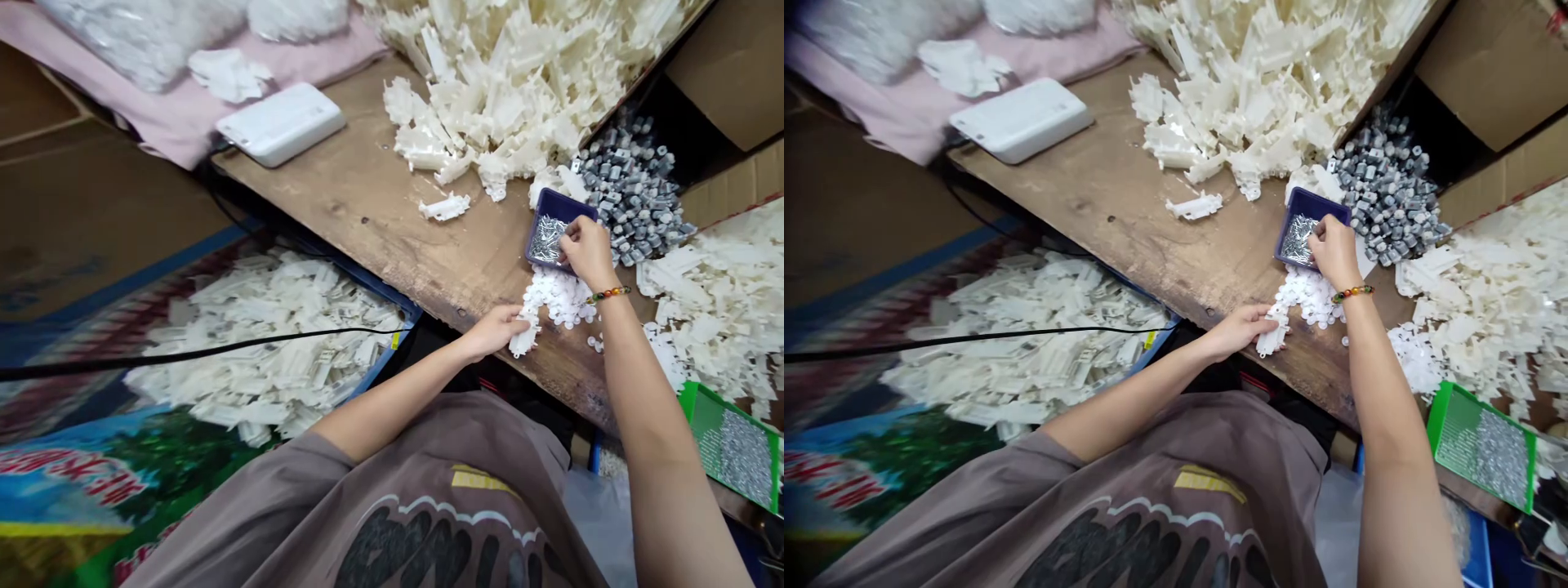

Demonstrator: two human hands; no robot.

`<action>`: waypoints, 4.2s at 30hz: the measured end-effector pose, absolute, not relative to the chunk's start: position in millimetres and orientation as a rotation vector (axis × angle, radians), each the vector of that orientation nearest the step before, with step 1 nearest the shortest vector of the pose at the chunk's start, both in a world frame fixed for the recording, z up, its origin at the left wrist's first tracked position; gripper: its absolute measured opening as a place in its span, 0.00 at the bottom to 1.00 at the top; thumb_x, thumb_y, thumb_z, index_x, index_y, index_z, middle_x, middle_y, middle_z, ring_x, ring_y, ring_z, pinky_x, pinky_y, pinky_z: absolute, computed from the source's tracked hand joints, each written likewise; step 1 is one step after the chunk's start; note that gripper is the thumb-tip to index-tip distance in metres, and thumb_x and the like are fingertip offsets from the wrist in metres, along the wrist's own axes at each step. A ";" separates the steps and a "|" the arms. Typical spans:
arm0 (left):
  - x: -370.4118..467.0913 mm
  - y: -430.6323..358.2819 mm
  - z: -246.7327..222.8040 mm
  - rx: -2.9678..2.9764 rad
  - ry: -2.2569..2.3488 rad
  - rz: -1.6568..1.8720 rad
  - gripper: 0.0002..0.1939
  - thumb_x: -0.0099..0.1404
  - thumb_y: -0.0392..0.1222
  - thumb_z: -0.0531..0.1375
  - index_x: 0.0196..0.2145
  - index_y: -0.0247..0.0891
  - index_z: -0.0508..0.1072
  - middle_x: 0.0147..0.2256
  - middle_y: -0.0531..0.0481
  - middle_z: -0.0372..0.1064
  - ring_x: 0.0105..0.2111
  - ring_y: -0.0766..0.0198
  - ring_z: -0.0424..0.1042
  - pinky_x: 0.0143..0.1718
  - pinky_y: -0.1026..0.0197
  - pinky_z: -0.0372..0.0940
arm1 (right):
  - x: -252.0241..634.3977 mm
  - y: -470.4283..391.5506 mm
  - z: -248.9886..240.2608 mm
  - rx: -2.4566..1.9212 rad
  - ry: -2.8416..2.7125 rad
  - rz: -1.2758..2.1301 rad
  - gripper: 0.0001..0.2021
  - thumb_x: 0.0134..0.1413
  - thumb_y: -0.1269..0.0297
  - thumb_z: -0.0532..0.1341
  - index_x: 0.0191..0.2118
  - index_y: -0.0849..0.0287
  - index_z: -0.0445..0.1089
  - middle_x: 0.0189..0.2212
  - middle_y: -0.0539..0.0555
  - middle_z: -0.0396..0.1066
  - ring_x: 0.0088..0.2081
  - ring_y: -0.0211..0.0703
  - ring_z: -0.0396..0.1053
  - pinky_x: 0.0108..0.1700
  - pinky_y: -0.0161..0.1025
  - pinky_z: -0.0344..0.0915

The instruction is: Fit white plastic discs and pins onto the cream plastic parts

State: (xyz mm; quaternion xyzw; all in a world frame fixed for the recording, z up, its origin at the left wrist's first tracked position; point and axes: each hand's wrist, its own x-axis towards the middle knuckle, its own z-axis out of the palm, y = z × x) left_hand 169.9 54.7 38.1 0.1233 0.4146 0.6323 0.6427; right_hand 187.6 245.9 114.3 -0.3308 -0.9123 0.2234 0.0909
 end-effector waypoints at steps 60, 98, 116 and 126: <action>178.1 50.9 36.3 0.396 1.193 1.358 0.18 0.48 0.42 0.62 0.37 0.34 0.69 0.24 0.53 0.70 0.24 0.61 0.71 0.28 0.61 0.64 | 297.9 144.9 59.2 -1.128 -2.200 1.513 0.08 0.55 0.59 0.55 0.29 0.56 0.60 0.15 0.42 0.57 0.17 0.33 0.56 0.22 0.31 0.53; 205.5 53.0 37.9 0.353 1.130 1.354 0.23 0.48 0.38 0.64 0.43 0.32 0.69 0.29 0.50 0.74 0.26 0.63 0.72 0.31 0.61 0.67 | 327.4 130.5 71.9 -0.874 -2.473 0.773 0.07 0.56 0.68 0.55 0.27 0.56 0.64 0.31 0.53 0.68 0.36 0.41 0.67 0.40 0.39 0.64; 206.0 52.9 42.3 0.269 1.099 1.311 0.23 0.48 0.34 0.64 0.45 0.34 0.68 0.29 0.51 0.75 0.23 0.63 0.74 0.30 0.58 0.70 | 328.5 164.8 57.5 -1.213 -2.517 0.516 0.06 0.56 0.66 0.54 0.28 0.58 0.63 0.27 0.54 0.69 0.30 0.42 0.66 0.36 0.39 0.61; 204.9 52.6 38.5 0.372 1.131 1.319 0.24 0.49 0.35 0.63 0.45 0.33 0.69 0.31 0.49 0.75 0.26 0.63 0.73 0.28 0.63 0.67 | 321.3 140.4 78.0 -1.137 -2.438 1.011 0.02 0.49 0.67 0.57 0.28 0.58 0.64 0.22 0.47 0.65 0.23 0.35 0.63 0.28 0.33 0.58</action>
